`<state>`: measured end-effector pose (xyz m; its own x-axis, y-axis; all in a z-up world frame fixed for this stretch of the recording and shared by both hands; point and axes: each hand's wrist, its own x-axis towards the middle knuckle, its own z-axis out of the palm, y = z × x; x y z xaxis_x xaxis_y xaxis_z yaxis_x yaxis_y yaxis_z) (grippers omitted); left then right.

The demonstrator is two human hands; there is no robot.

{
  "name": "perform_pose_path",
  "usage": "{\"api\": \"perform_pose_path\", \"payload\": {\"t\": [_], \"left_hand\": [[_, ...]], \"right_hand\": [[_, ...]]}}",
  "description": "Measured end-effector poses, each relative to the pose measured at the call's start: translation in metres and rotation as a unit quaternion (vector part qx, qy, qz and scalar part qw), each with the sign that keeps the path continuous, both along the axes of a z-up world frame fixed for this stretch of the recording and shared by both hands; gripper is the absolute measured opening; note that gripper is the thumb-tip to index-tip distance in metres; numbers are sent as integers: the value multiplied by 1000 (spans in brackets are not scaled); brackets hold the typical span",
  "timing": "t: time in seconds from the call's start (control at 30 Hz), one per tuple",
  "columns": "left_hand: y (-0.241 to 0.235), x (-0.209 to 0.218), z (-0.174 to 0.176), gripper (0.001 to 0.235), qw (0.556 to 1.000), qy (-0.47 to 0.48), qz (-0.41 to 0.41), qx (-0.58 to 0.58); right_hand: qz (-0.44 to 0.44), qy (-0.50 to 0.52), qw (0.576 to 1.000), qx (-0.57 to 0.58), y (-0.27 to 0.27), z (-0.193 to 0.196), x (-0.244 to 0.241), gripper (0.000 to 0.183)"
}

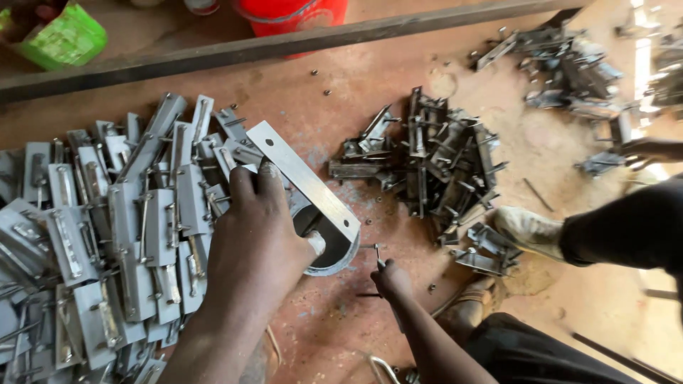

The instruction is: Applying lubricant to metal brackets using a small tool and stacking them on the floor

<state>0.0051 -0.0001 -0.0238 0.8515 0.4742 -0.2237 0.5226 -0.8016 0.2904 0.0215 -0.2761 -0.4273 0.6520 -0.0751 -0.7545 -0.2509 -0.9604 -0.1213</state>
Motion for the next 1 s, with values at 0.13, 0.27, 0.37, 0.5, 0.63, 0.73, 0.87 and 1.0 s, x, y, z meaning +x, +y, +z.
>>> {"api": "perform_pose_path", "payload": {"t": [0.13,0.27,0.37,0.5,0.63,0.73,0.87,1.0], "left_hand": [[-3,0,4,76,993,-104,-35,-40],[-12,-4,15,87,972,-198,-107,-65],[-18,-1,10,87,961,-225,-131,-97],[-25,8,9,82,953,-252,-126,-111],[-32,10,8,86,956,-231,-144,-110],[-32,16,4,85,966,-184,-146,-106],[-32,21,-10,83,973,-158,-151,-69],[-33,23,-7,85,973,-141,-156,-91]], "right_hand": [[-113,-23,988,103,8,89,72,17],[62,-170,978,103,40,320,117,40],[-118,-259,900,330,37,370,120,40],[-228,-212,798,516,10,410,106,34],[-231,-126,743,616,22,419,84,23],[-216,-95,739,631,33,409,86,23],[-197,-63,734,647,36,397,97,24],[-198,-57,739,642,39,411,94,24]]}}
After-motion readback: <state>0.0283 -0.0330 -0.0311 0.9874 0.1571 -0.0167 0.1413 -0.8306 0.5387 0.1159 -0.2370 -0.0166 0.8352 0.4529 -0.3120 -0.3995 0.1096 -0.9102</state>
